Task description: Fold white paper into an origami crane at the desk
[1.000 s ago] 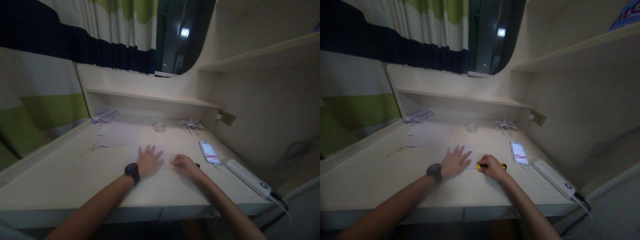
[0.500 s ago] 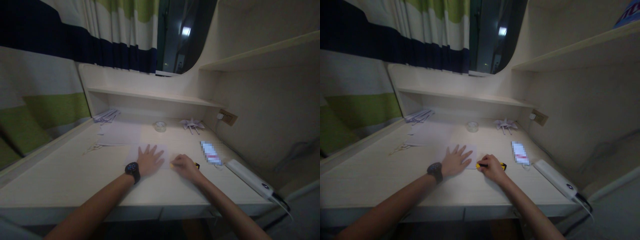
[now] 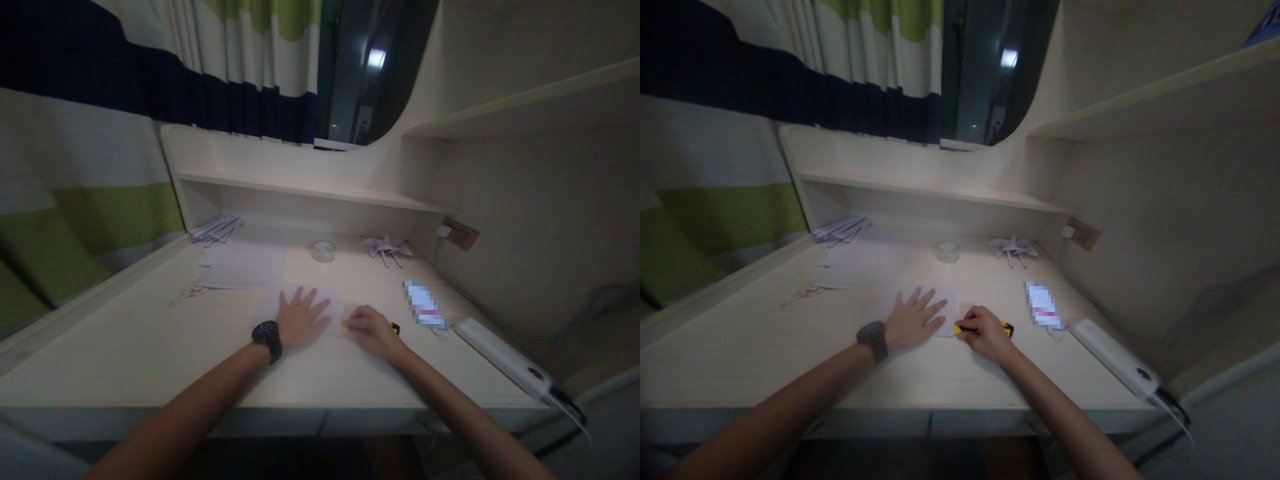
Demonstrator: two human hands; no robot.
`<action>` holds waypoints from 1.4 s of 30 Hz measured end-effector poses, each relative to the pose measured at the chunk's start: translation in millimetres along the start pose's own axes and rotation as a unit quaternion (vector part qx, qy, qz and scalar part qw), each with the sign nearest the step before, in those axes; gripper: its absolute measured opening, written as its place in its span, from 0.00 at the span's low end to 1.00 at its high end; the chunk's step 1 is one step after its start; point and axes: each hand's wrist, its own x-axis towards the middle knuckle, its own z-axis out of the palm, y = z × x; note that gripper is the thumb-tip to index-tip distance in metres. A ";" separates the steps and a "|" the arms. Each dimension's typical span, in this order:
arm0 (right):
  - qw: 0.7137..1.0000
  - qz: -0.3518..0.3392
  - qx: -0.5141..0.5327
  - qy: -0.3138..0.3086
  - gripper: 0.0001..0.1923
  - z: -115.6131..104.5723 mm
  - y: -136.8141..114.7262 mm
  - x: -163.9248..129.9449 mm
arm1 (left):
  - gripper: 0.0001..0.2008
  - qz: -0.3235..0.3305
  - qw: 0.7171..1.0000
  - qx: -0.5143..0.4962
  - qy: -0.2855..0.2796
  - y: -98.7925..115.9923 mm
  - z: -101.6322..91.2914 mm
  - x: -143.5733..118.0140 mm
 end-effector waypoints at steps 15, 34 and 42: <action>0.997 -0.005 0.060 -0.044 0.09 -23.4 0.6 -10.3 | 0.29 0.016 1.000 -0.004 -0.005 -1.9 -0.7 -0.9; 0.998 0.031 0.062 -0.010 0.08 -22.0 -0.2 -10.3 | 0.18 0.167 0.983 -0.053 -0.051 -25.1 -44.0 -17.6; 0.992 0.063 0.067 0.081 0.11 -22.0 5.7 -10.8 | 0.13 0.201 0.979 0.016 -0.025 -5.2 -46.0 -28.4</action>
